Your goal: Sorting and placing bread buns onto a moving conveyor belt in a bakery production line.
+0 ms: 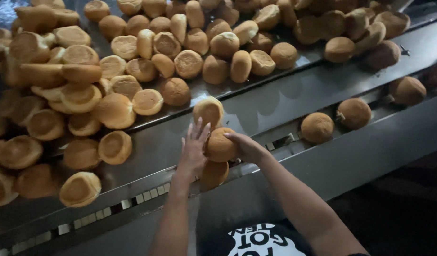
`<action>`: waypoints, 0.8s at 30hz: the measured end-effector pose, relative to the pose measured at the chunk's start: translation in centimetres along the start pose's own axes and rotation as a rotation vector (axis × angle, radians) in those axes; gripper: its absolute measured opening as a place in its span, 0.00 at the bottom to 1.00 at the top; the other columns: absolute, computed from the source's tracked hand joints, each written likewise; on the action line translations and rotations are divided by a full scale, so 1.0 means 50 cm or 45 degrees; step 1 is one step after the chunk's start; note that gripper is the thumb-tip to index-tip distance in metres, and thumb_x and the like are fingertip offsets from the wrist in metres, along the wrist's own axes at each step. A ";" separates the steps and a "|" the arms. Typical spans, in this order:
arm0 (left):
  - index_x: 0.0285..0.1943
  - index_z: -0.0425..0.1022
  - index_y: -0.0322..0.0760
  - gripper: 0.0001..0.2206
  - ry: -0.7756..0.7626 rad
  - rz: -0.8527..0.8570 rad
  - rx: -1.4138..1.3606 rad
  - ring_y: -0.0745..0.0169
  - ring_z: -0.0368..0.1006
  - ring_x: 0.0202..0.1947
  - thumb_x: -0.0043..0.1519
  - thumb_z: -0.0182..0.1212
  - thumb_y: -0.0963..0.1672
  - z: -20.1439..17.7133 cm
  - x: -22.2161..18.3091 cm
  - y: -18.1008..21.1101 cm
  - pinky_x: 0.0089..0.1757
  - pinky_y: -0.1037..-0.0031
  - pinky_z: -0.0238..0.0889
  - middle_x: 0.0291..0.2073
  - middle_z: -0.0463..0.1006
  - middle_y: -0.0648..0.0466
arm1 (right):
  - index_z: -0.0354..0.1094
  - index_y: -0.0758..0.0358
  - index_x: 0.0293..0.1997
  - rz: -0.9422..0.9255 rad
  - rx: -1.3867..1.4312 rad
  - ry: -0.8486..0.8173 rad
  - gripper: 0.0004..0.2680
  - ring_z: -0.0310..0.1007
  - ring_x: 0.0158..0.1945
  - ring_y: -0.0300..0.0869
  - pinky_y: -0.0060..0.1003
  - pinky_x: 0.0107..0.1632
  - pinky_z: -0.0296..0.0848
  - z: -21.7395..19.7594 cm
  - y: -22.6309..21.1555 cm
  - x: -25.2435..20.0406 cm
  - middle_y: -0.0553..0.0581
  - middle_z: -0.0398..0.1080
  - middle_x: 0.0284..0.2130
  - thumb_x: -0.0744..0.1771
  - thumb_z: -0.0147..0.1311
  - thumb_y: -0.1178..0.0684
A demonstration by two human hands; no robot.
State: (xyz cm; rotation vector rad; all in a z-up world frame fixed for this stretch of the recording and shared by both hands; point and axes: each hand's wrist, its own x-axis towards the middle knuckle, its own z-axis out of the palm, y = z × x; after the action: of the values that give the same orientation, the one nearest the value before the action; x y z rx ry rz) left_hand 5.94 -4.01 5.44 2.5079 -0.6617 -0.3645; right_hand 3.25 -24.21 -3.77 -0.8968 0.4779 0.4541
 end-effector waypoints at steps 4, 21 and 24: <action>0.79 0.54 0.52 0.45 -0.026 0.067 0.516 0.28 0.45 0.74 0.51 0.75 0.41 0.108 0.108 -0.048 0.59 0.20 0.45 0.81 0.38 0.48 | 0.68 0.66 0.63 -0.152 -0.073 0.202 0.22 0.69 0.47 0.53 0.60 0.34 0.74 -0.013 -0.077 -0.167 0.66 0.68 0.49 0.65 0.64 0.46; 0.65 0.75 0.29 0.21 0.093 -1.008 -1.321 0.42 0.73 0.59 0.66 0.47 0.43 -0.006 -0.096 0.030 0.51 0.56 0.73 0.57 0.77 0.38 | 0.70 0.67 0.55 -1.192 -1.647 1.127 0.11 0.69 0.53 0.58 0.51 0.57 0.67 -0.345 -0.132 -0.111 0.65 0.71 0.49 0.68 0.54 0.55; 0.59 0.79 0.31 0.15 0.244 -1.202 -1.279 0.50 0.76 0.43 0.65 0.56 0.42 0.252 -0.115 -0.166 0.31 0.58 0.75 0.45 0.81 0.41 | 0.66 0.64 0.61 -1.320 -1.604 0.974 0.15 0.67 0.58 0.55 0.48 0.62 0.65 -0.279 -0.234 -0.048 0.62 0.69 0.53 0.66 0.55 0.57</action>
State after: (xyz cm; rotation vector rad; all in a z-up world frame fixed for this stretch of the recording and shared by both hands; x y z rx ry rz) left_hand -0.44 0.01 -8.83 1.6494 0.6982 -0.5749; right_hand 5.03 -42.45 -2.55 -2.3800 0.2987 -0.7020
